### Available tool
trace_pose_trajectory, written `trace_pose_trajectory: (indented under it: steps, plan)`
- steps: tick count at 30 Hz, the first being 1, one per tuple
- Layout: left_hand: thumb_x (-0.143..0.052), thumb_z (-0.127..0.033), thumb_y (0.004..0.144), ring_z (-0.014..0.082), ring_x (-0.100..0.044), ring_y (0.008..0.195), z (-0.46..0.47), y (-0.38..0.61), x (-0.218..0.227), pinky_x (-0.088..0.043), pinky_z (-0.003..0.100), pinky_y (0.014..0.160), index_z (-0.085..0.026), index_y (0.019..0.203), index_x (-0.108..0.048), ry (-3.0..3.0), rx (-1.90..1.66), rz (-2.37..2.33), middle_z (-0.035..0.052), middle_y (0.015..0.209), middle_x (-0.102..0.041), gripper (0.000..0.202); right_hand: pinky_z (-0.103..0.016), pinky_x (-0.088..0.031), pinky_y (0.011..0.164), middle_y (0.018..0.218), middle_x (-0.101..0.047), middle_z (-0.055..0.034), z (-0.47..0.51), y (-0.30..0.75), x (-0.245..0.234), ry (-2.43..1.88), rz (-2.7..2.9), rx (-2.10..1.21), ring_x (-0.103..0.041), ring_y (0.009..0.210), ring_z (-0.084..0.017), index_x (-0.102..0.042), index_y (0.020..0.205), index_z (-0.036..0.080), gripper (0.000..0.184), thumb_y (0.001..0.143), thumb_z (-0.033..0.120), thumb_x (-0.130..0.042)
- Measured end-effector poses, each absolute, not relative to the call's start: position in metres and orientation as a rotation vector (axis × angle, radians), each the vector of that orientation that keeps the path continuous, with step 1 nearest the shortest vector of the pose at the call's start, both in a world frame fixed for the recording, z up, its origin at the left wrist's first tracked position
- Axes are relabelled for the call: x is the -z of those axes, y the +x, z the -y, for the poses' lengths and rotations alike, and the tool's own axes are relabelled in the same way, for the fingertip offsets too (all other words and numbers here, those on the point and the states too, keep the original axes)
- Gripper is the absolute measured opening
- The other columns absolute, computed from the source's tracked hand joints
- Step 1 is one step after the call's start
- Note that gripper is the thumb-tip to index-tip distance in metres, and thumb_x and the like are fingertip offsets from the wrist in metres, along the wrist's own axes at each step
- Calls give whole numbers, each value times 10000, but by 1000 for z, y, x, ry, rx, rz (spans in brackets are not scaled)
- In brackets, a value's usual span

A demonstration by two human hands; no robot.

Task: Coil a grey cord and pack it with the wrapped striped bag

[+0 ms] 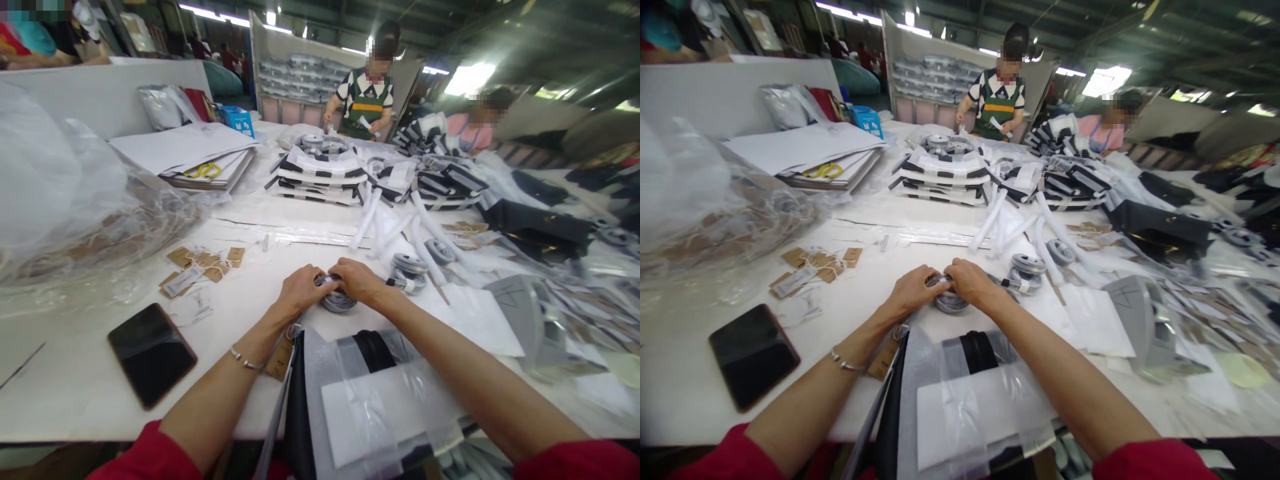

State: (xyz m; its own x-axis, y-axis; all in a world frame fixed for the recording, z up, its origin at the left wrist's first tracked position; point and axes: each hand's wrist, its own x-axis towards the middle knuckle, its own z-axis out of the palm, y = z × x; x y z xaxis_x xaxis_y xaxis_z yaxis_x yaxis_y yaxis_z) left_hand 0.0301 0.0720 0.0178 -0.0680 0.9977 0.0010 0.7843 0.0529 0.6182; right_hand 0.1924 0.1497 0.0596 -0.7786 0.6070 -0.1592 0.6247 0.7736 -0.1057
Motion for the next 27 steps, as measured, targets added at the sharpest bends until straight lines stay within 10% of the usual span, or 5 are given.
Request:
trace_pose_trajectory:
  steps: [17,27]
  plan:
    - [-530,-307,863,216,-590,963,-68,33,-17,-413,312,791,-232,1014,-631,1931,-473,-1996,38,980,-636,197,-349,-485,842,1104,-665,-97,-132,188,-80,992,-2927,151,-604,1018,-252,-703,1085,191,243,863,285,-668]
    - [-497,-312,881,210,-614,971,-62,40,-27,-420,299,783,-239,1020,-625,1904,-466,-2062,28,1034,-668,202,-249,-492,822,946,-756,-14,-157,370,-115,2305,-2593,531,-676,898,-174,-756,939,201,172,863,240,-607]
